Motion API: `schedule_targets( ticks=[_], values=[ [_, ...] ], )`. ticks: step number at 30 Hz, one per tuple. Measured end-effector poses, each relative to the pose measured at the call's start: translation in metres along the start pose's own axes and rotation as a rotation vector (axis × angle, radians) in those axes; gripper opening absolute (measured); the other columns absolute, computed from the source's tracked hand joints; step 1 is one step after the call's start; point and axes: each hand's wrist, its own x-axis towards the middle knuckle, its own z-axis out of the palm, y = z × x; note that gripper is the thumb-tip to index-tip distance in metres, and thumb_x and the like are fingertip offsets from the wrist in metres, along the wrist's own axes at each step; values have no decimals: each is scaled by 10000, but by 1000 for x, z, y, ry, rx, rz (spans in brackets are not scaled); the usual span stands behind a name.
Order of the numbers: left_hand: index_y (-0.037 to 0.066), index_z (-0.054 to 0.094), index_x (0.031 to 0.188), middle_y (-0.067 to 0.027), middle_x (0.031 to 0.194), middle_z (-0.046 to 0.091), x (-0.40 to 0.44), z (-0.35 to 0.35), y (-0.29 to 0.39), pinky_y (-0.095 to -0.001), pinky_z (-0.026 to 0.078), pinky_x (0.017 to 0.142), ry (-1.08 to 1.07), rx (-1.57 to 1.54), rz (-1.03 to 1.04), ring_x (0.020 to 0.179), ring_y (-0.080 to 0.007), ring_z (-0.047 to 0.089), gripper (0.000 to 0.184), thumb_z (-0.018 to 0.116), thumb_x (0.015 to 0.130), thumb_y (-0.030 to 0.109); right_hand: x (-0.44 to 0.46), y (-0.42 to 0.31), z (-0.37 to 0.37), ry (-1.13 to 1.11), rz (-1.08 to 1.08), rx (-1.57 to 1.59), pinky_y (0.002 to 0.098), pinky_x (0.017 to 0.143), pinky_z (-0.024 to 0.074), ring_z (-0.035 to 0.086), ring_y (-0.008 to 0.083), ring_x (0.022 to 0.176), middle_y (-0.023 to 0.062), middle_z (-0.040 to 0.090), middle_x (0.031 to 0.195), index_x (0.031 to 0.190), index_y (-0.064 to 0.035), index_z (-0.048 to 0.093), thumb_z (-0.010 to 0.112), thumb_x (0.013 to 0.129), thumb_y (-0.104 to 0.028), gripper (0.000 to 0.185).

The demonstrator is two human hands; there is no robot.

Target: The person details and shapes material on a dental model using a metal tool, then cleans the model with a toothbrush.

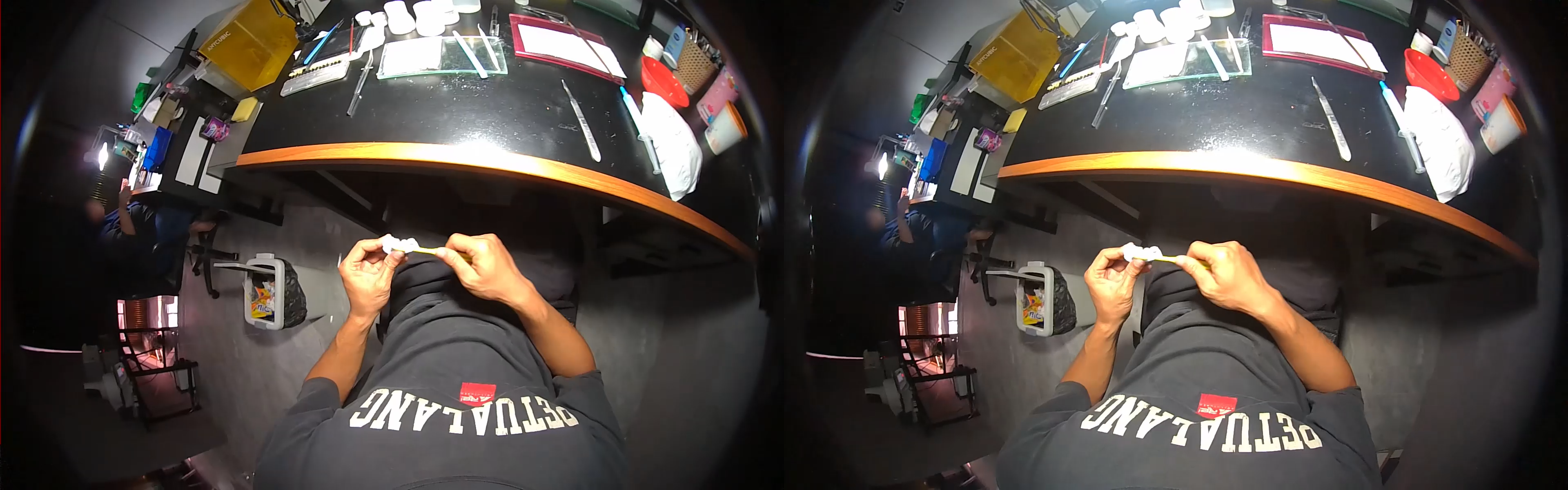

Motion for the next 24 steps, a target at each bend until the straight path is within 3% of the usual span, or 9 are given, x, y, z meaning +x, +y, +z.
schedule_targets(
  ticks=[3,10,14,19,23,24],
  values=[
    [-70,660,1171,-135,1017,750,-9,-9,14,-307,649,842,102,-13,46,898,-171,746,248,778,960,-10,5,15,23,-28,43,-27,437,527,429,558,354,520,182,572,608,812,-25,688,699,1019,-294,340],
    [-68,672,1175,-132,1041,741,-26,-40,14,-301,651,822,103,72,-58,920,-183,748,237,768,981,28,-6,17,26,11,79,-72,447,534,442,569,368,532,189,590,624,811,-23,671,698,1018,-310,355],
    [-84,671,1183,-151,1083,748,-24,-28,13,-319,648,884,12,54,-19,948,-189,749,244,764,966,-23,-8,5,34,-35,-38,17,449,537,432,568,392,560,202,585,653,804,-22,652,688,1024,-287,346],
    [-64,687,1197,-175,1133,762,-18,-21,12,-342,634,937,64,163,137,998,-200,751,214,720,986,-45,-8,20,29,7,38,-86,448,536,430,573,385,559,207,595,662,804,-18,662,693,1019,-273,335],
    [-61,697,1224,-184,1171,763,-22,-27,8,-349,627,961,31,206,133,1035,-208,749,231,706,993,-53,-10,20,23,88,77,24,410,490,369,395,299,477,177,502,580,758,-15,650,699,1018,-285,378],
    [-59,698,1230,-186,1185,762,-21,-27,9,-349,625,966,8,224,123,1042,-208,749,236,703,994,-54,-9,20,23,62,43,0,410,490,366,397,295,475,174,502,580,754,-17,651,699,1018,-284,379]
  ],
)
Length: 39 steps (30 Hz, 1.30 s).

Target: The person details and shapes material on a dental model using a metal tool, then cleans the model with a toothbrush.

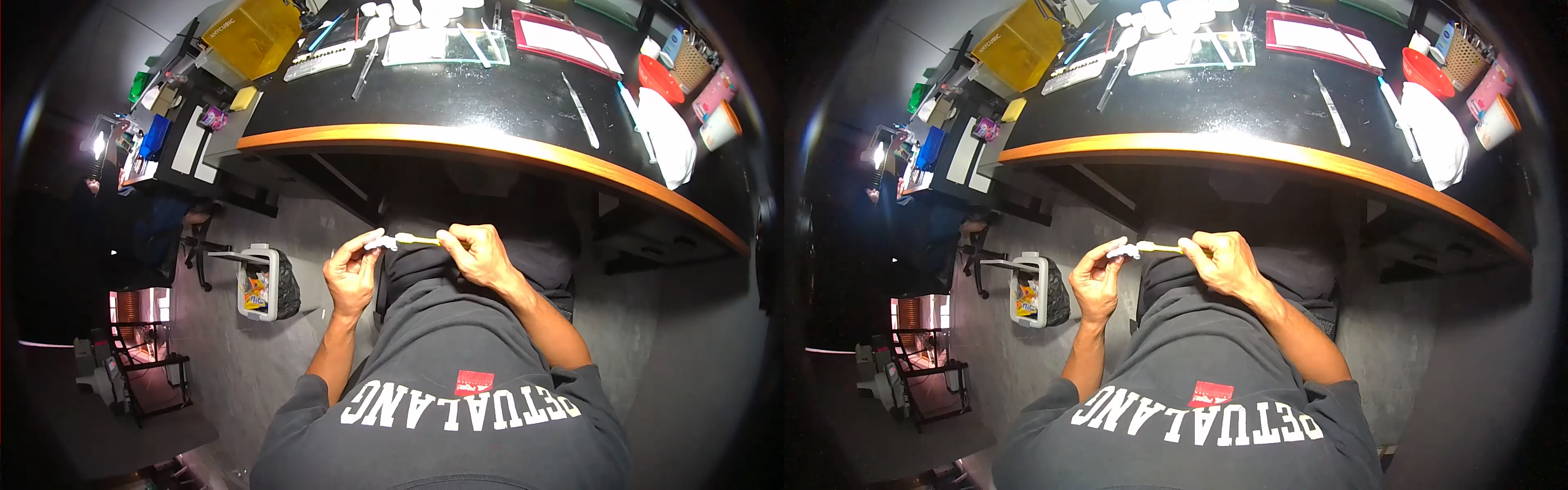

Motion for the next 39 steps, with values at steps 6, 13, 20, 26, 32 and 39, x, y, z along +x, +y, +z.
schedule_targets(
  ticks=[6,13,20,26,32,39],
  values=[
    [-49,692,1311,-180,1182,762,2,5,10,-329,621,949,-107,-88,-76,1039,-212,749,283,662,1032,-17,4,-9,-5,-56,-153,25,372,473,310,340,171,480,113,410,554,692,3,581,709,1021,-204,409],
    [-41,714,1293,-158,1144,770,1,14,22,-317,609,949,-275,-179,-259,1062,-226,753,277,692,1019,1,6,1,-13,-225,-310,-26,360,467,285,343,150,475,98,397,539,639,7,536,762,976,-179,446],
    [-69,717,1253,-159,1132,762,2,31,30,-339,615,943,-393,-150,-299,1096,-251,758,250,689,1010,-22,8,13,-36,-50,-294,-72,390,490,343,421,235,439,107,463,503,565,-19,530,785,906,-155,447],
    [-80,711,1250,-179,1070,774,-4,51,35,-329,637,853,-459,-274,-412,967,-202,759,240,679,1019,-23,7,30,-44,19,-327,-117,427,510,316,391,263,487,96,439,496,532,-51,446,700,761,-86,344],
    [-85,700,1260,-198,1078,774,-7,53,31,-340,648,847,-399,-273,-367,989,-230,763,259,698,1012,-12,6,33,-40,22,-412,-134,419,519,321,368,268,531,103,405,543,555,-22,402,651,714,-65,298],
    [-94,704,1243,-190,1074,777,-7,53,27,-303,660,807,-358,-288,-373,921,-201,768,244,690,1007,-33,6,52,-43,43,-195,-31,412,481,314,380,236,476,108,423,558,564,14,468,652,741,-101,280]
  ],
)
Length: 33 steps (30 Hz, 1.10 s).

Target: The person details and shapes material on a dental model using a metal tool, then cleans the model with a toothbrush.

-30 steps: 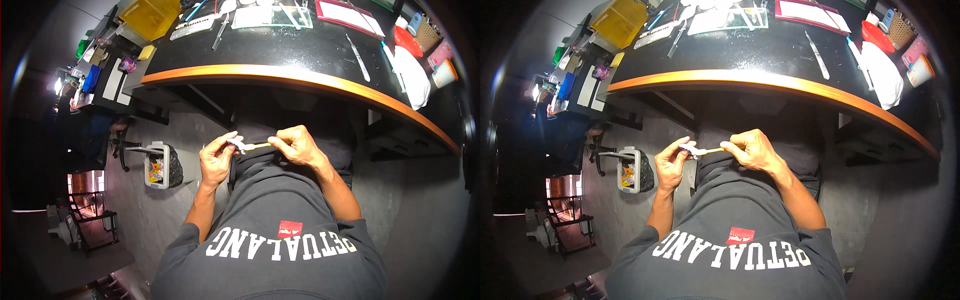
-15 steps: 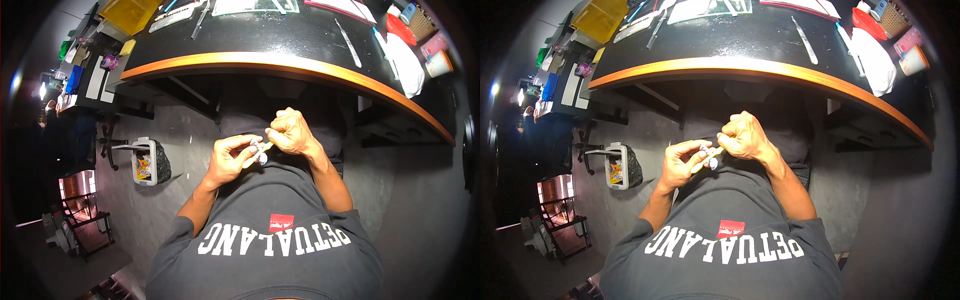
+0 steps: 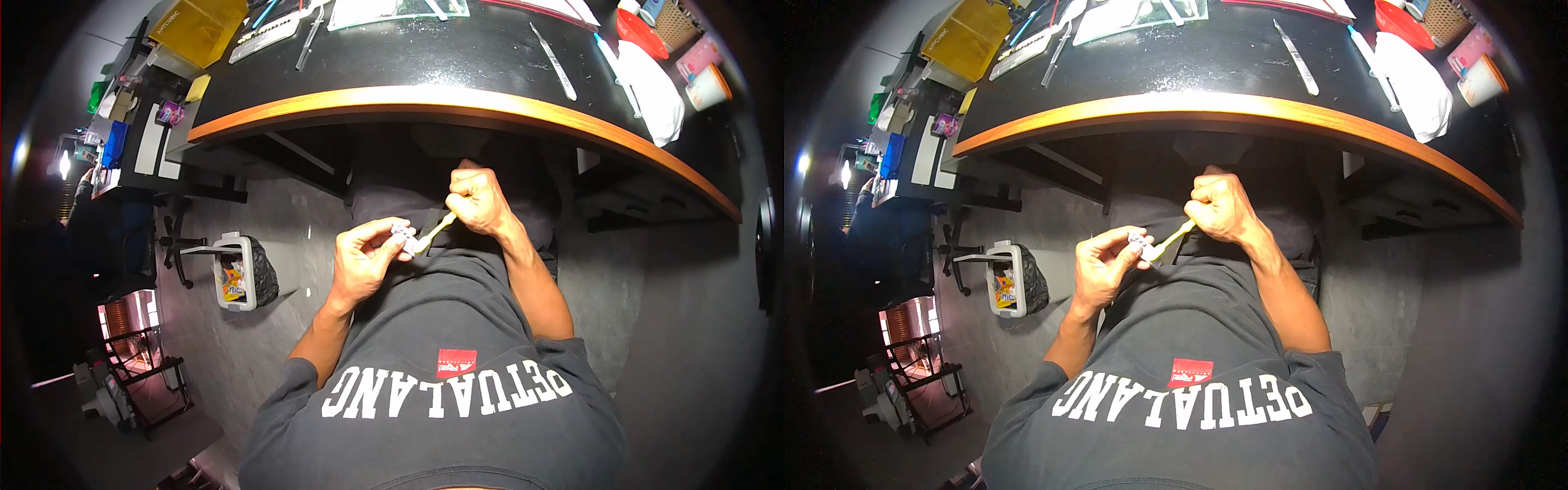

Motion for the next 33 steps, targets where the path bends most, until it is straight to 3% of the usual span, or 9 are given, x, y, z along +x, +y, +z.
schedule_targets(
  ticks=[2,7,13,18,22,27,31,32,33],
  values=[
    [-92,701,1248,-191,1071,778,-1,0,-3,-302,660,799,-22,-35,-26,918,-202,770,248,690,1008,-32,1,-2,3,13,-56,8,403,484,309,378,217,482,101,413,558,567,15,472,645,753,-97,278],
    [-87,702,1249,-189,1061,780,-1,-4,5,-301,660,783,-53,-76,-58,911,-199,772,245,687,1022,6,-2,18,-1,61,114,-35,398,490,310,382,201,497,102,417,562,571,7,461,665,776,-113,313],
    [-79,714,1249,-205,1079,780,0,-3,6,-294,651,728,-52,-83,-179,886,-201,771,283,719,1011,74,5,0,17,175,-182,-35,409,491,323,387,235,493,96,398,567,559,-2,427,663,740,-59,303],
    [-72,714,1273,-182,1068,784,2,-3,2,-277,645,726,-30,-138,-197,868,-186,767,311,724,1012,98,2,16,3,310,-7,-83,400,464,282,354,191,472,76,367,556,562,-5,421,669,749,-58,315],
    [-70,701,1304,-165,1072,777,-1,0,3,-282,645,760,-81,-102,-193,887,-180,761,310,695,1036,87,8,-12,13,305,-168,-46,411,487,302,355,246,493,94,377,558,557,-9,410,674,734,-40,320],
    [-60,662,1376,-166,1104,771,-1,-1,-3,-285,642,801,-81,-101,-220,909,-164,747,345,652,1062,82,1,21,11,267,20,-65,429,498,324,399,281,504,114,423,559,559,-4,421,669,747,-69,318],
    [-73,667,1351,-173,1089,768,1,2,-1,-282,628,775,-57,-169,-211,880,-166,741,378,714,1030,122,2,-10,14,246,-44,-23,437,508,349,441,280,536,112,457,574,560,-7,453,670,744,-68,291],
    [-73,668,1349,-173,1086,767,0,3,-3,-281,627,774,-49,-171,-207,877,-165,740,377,715,1028,119,3,-9,14,188,-159,-76,440,513,352,451,288,551,108,454,578,558,-13,463,671,750,-79,291],
    [-74,668,1347,-173,1082,767,-1,4,-2,-281,626,772,-42,-172,-203,874,-165,738,376,716,1026,117,0,-4,17,191,-98,-66,445,514,350,440,293,544,114,442,577,557,-12,467,671,756,-90,295]
  ],
)
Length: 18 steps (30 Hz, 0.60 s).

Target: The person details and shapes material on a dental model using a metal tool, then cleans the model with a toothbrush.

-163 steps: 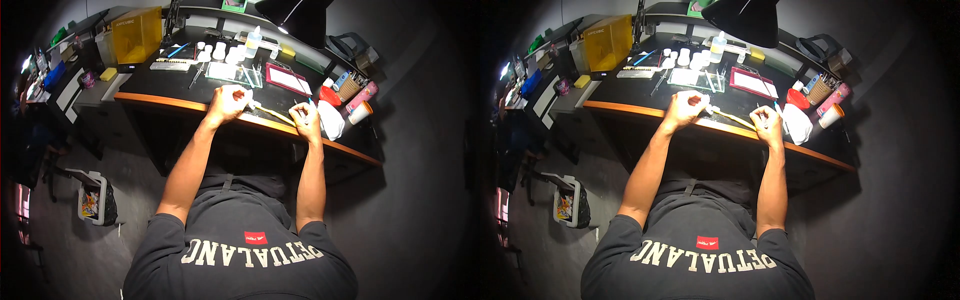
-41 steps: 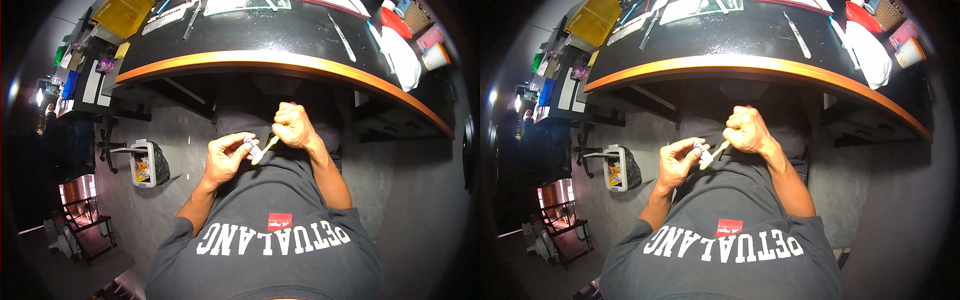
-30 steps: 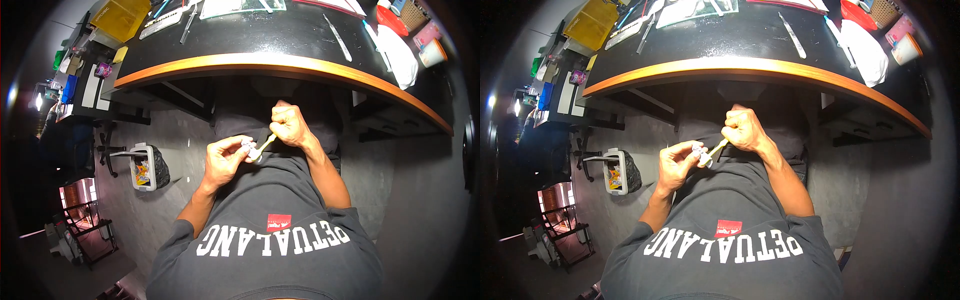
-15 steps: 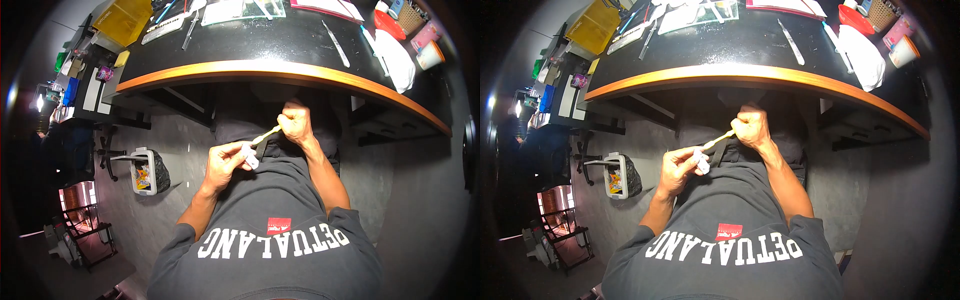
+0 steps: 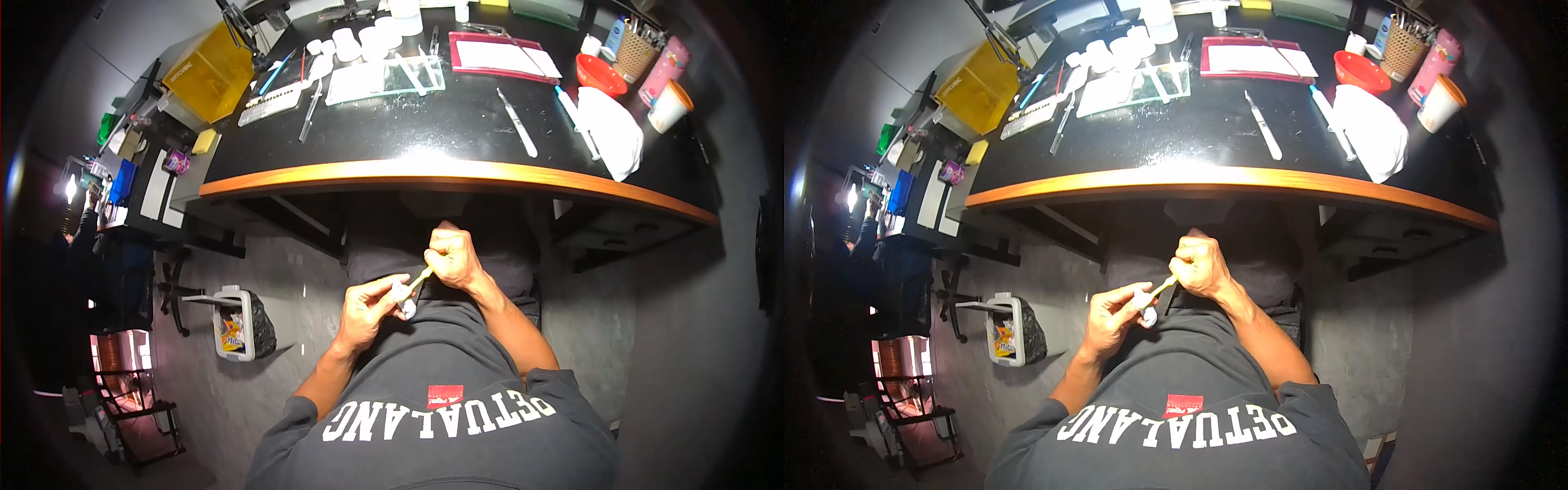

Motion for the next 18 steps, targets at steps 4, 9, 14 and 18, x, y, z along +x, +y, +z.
schedule_targets(
  ticks=[4,9,14,18],
  values=[
    [-66,681,1327,-150,1094,771,3,-10,-2,-273,627,745,-43,-46,70,889,-162,744,325,686,1048,101,1,5,-16,141,110,-57,428,483,325,417,272,479,126,438,547,556,-2,491,666,767,-71,283],
    [-80,684,1271,-177,1050,767,1,-14,16,-278,610,701,22,44,141,818,-170,732,293,674,1032,90,25,-70,-53,215,43,-48,419,501,357,460,292,499,131,466,574,645,13,543,652,997,-71,379],
    [-78,675,1274,-192,1072,768,5,-26,24,-283,614,703,44,34,206,828,-184,737,292,666,1010,48,75,-102,-105,344,-243,-373,474,623,489,599,383,673,169,579,744,851,1,595,681,1039,-260,334],
    [-61,689,1256,-184,1059,770,18,-18,59,-286,636,696,58,58,297,826,-179,742,268,674,1014,52,109,-90,-123,414,-9,-799,445,802,535,654,339,870,136,673,898,931,-55,674,714,992,-427,378]
  ],
)
